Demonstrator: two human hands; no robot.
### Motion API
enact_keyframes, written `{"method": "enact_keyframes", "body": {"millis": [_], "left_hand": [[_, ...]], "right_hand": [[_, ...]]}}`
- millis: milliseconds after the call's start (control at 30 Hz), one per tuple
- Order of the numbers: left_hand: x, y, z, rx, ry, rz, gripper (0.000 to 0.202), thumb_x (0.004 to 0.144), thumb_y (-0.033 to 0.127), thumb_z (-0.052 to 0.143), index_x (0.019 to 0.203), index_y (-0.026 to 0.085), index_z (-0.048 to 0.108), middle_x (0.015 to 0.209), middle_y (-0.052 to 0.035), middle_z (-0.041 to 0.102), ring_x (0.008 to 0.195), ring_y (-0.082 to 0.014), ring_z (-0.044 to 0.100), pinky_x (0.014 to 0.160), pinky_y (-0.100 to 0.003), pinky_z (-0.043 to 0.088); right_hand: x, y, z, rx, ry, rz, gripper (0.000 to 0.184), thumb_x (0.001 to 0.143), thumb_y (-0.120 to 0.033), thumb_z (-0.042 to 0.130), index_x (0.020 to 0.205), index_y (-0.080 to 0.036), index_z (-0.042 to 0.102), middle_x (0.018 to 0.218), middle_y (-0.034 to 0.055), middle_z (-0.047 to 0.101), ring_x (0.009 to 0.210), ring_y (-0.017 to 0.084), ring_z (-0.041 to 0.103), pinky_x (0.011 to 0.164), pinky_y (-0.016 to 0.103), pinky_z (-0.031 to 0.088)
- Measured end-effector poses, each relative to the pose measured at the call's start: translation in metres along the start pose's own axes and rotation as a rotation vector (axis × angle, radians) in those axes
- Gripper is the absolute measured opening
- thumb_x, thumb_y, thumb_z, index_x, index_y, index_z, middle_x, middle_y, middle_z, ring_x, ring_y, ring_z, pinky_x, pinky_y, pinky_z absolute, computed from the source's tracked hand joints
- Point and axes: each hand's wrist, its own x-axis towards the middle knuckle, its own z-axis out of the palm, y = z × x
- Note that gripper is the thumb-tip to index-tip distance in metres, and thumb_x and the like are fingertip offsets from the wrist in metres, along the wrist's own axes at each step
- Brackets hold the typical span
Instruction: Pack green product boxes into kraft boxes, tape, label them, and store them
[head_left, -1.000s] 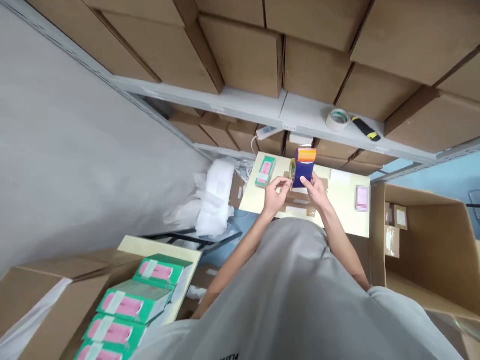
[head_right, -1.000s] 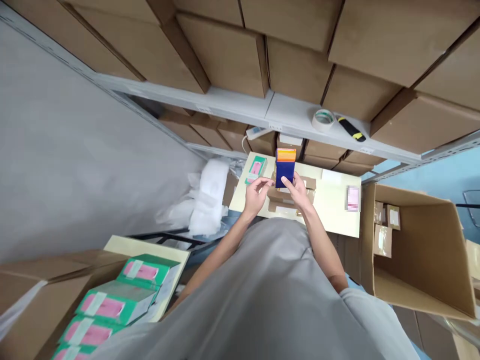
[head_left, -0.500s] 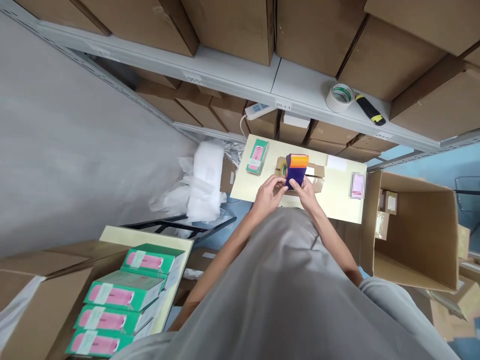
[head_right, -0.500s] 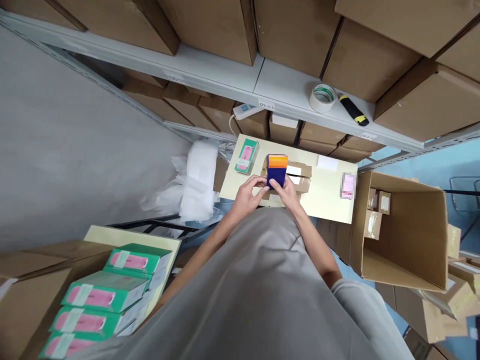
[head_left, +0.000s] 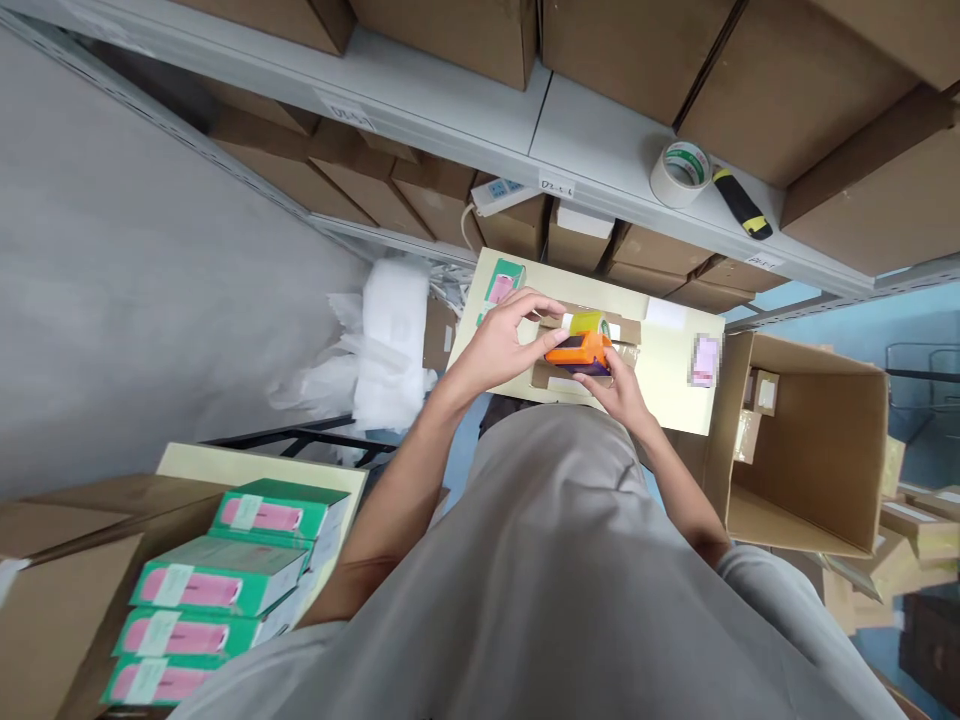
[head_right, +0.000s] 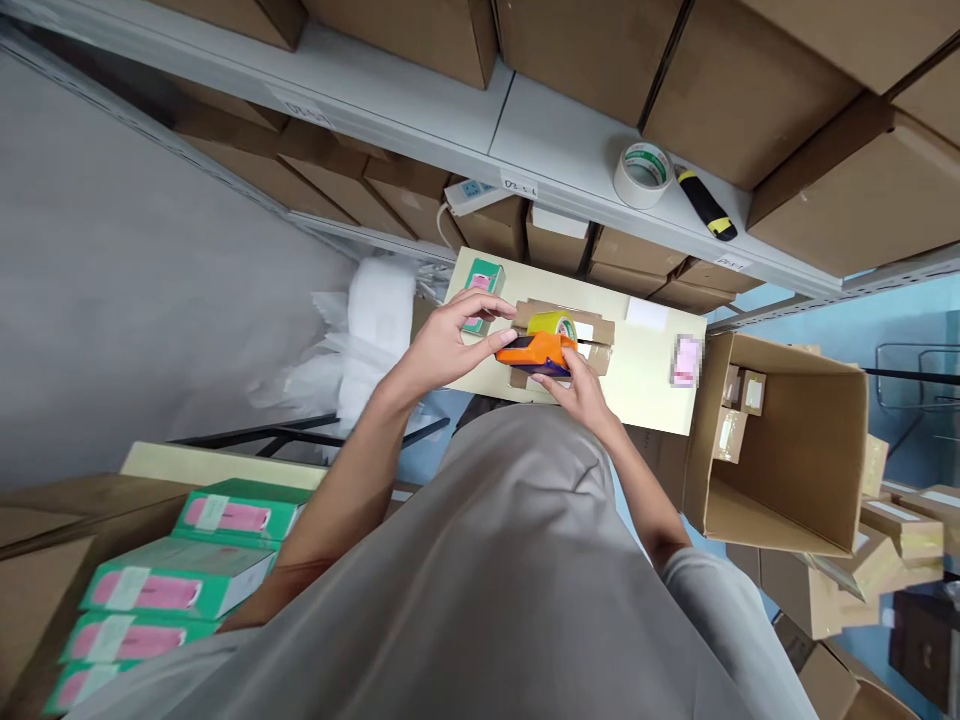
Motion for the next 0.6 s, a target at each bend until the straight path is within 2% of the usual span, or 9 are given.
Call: {"method": "enact_keyframes", "body": {"millis": [200,333,467,600], "left_hand": [[0.005,-0.002,0.004,-0.054,-0.109,0.010,0.030,0.098,0.052,0.085,0.099,0.023,0.079,0.100,-0.0056,0.073,0.101,-0.0246,0.070,0.104,-0.041,0.059],[0.004,-0.009,0.009,-0.077,-0.148,-0.012,0.032,0.101,0.055,0.078,0.097,0.023,0.079,0.098,-0.0058,0.073,0.096,-0.0239,0.069,0.097,-0.039,0.058],[-0.003,-0.025,0.023,-0.144,-0.095,-0.082,0.038,0.100,0.060,0.078,0.095,0.022,0.078,0.096,-0.0062,0.074,0.092,-0.0229,0.068,0.092,-0.037,0.058],[-0.013,-0.051,0.045,-0.299,-0.011,-0.210,0.048,0.095,0.069,0.080,0.094,0.021,0.077,0.093,-0.0057,0.074,0.089,-0.0227,0.070,0.088,-0.036,0.060]], "right_hand": [[0.002,0.008,-0.019,-0.140,-0.007,-0.087,0.066,0.097,-0.089,0.069,0.115,-0.025,0.071,0.113,0.0138,0.078,0.105,0.035,0.069,0.100,0.050,0.060],[0.003,0.013,-0.029,-0.191,-0.052,-0.099,0.067,0.098,-0.088,0.069,0.122,-0.026,0.072,0.121,0.0155,0.079,0.113,0.037,0.070,0.105,0.051,0.058],[0.002,0.006,-0.042,-0.252,-0.140,-0.089,0.065,0.100,-0.086,0.066,0.123,-0.026,0.073,0.122,0.0162,0.079,0.116,0.038,0.071,0.106,0.051,0.058],[0.000,-0.007,-0.064,-0.321,-0.335,0.033,0.060,0.102,-0.083,0.066,0.121,-0.027,0.074,0.105,0.0098,0.079,0.094,0.033,0.071,0.090,0.045,0.059]]}}
